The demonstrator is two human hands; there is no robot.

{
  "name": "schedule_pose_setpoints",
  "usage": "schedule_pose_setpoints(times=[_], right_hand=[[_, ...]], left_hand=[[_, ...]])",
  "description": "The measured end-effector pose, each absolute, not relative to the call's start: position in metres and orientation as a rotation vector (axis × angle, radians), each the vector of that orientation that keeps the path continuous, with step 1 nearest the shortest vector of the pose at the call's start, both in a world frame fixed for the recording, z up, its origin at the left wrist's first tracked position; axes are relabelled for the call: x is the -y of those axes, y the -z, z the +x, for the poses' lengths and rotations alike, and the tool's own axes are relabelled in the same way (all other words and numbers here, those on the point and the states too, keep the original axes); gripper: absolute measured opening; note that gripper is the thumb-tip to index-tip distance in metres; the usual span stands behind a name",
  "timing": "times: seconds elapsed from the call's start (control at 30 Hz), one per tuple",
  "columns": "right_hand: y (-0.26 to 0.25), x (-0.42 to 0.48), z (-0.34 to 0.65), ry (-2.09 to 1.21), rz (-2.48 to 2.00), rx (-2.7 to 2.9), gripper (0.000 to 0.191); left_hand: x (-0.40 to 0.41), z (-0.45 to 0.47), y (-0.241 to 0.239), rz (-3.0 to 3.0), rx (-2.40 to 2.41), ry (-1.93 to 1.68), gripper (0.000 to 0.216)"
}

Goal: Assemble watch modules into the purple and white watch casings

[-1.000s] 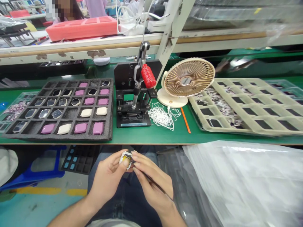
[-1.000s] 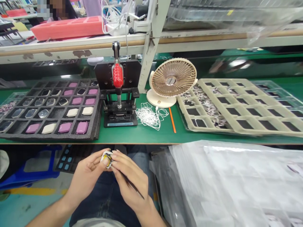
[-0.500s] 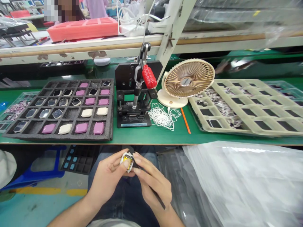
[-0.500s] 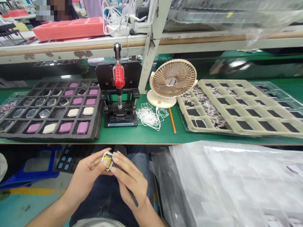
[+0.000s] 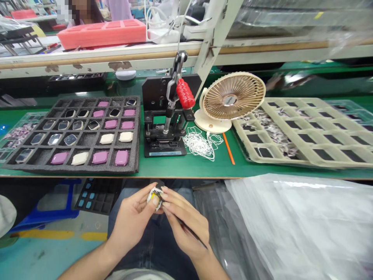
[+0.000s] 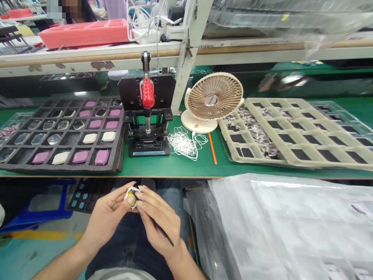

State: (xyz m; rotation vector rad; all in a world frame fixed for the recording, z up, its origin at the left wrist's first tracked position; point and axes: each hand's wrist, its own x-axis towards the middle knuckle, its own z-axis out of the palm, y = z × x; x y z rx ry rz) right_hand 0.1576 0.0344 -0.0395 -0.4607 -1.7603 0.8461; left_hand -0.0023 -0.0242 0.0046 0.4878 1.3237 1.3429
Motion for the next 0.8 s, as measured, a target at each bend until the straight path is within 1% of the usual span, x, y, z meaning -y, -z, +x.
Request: schedule_pose_setpoints(times=[0.23,0.4,0.6,0.73,0.8], right_hand=[[0.051,-0.032,0.16,-0.858,-0.372,1.779,0.062],[0.057,-0.027,0.157,-0.856,-0.395,1.712,0.062],[0.056,-0.027,0.152,-0.908,-0.484,1.594,0.052],[0.061,-0.02,0.151,-1.052,-0.5,1.385,0.039],[0.06,-0.019,0.149,-1.12,-0.503,1.259,0.032]], left_hand=[[0.025,-0.005,-0.005,0.452,-1.282,-1.326,0.05],[0.023,-0.008,-0.002,0.434,-1.223,-1.279,0.052],[0.024,-0.009,-0.008,0.411,-1.019,-1.298,0.042],[0.02,-0.009,-0.01,0.279,-0.92,-1.307,0.034],[0.017,-0.009,-0.009,0.223,-0.943,-1.312,0.033]])
